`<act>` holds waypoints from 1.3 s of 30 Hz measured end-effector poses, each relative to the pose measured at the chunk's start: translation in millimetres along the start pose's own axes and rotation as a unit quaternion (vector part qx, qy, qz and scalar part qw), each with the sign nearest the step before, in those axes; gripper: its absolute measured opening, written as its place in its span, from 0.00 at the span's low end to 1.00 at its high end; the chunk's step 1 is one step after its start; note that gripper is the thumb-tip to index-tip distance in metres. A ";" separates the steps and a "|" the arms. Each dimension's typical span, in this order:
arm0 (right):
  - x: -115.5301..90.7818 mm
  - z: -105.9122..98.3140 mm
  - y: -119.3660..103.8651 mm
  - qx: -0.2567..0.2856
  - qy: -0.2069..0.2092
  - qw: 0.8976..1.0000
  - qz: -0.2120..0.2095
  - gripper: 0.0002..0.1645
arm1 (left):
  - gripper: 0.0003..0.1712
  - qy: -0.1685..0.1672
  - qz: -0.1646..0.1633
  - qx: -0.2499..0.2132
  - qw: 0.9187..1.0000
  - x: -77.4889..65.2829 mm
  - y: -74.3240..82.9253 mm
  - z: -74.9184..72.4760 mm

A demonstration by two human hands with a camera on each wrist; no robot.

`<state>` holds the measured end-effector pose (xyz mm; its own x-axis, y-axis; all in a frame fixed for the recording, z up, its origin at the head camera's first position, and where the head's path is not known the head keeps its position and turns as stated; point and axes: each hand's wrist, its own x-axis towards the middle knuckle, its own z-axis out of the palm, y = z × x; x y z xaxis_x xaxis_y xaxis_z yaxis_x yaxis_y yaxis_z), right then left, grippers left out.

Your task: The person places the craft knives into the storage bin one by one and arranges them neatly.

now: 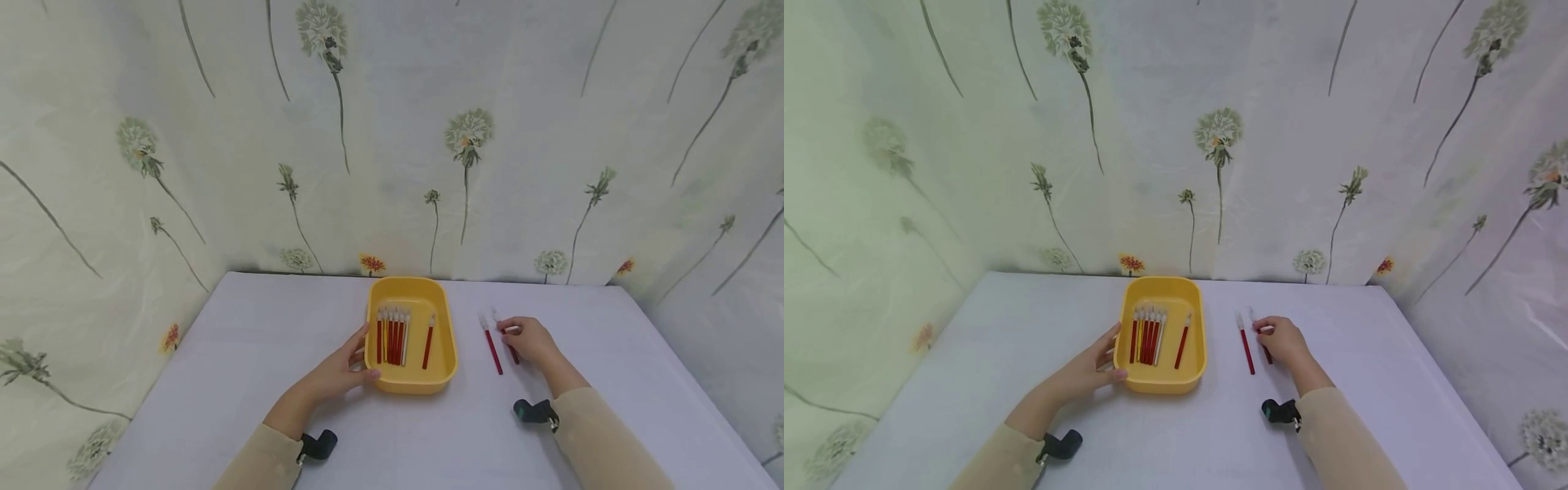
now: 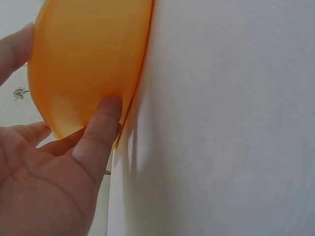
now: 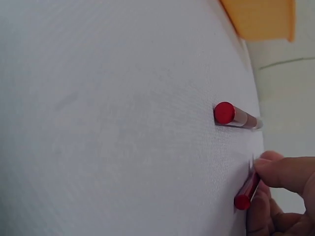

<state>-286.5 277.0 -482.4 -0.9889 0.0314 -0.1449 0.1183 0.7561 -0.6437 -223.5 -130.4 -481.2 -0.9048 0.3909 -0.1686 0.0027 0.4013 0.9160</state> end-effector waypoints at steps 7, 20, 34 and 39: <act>-1.7 0.2 3.5 -0.006 0.005 1.000 0.003 0.17 | 0.59 -0.002 -0.003 -0.001 1.000 -0.6 -0.1 0.0; -7.7 -1.7 9.6 0.043 0.005 0.998 0.056 0.20 | 0.58 -0.005 0.004 -0.005 1.000 0.6 -2.1 -0.4; -26.1 -3.1 -10.0 0.118 0.007 0.991 0.068 0.23 | 0.59 -0.007 0.008 -0.013 1.000 1.1 -3.1 -2.4; -33.2 -4.1 -22.0 0.167 0.003 0.983 0.073 0.24 | 0.59 -0.009 0.008 -0.015 1.000 1.9 -4.3 -2.2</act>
<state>-256.6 261.9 -460.3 -0.9596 0.1293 -0.2500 0.2811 0.4868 -0.8270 -226.2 -133.2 -484.6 -0.8972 0.4113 -0.1606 0.0036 0.3705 0.9288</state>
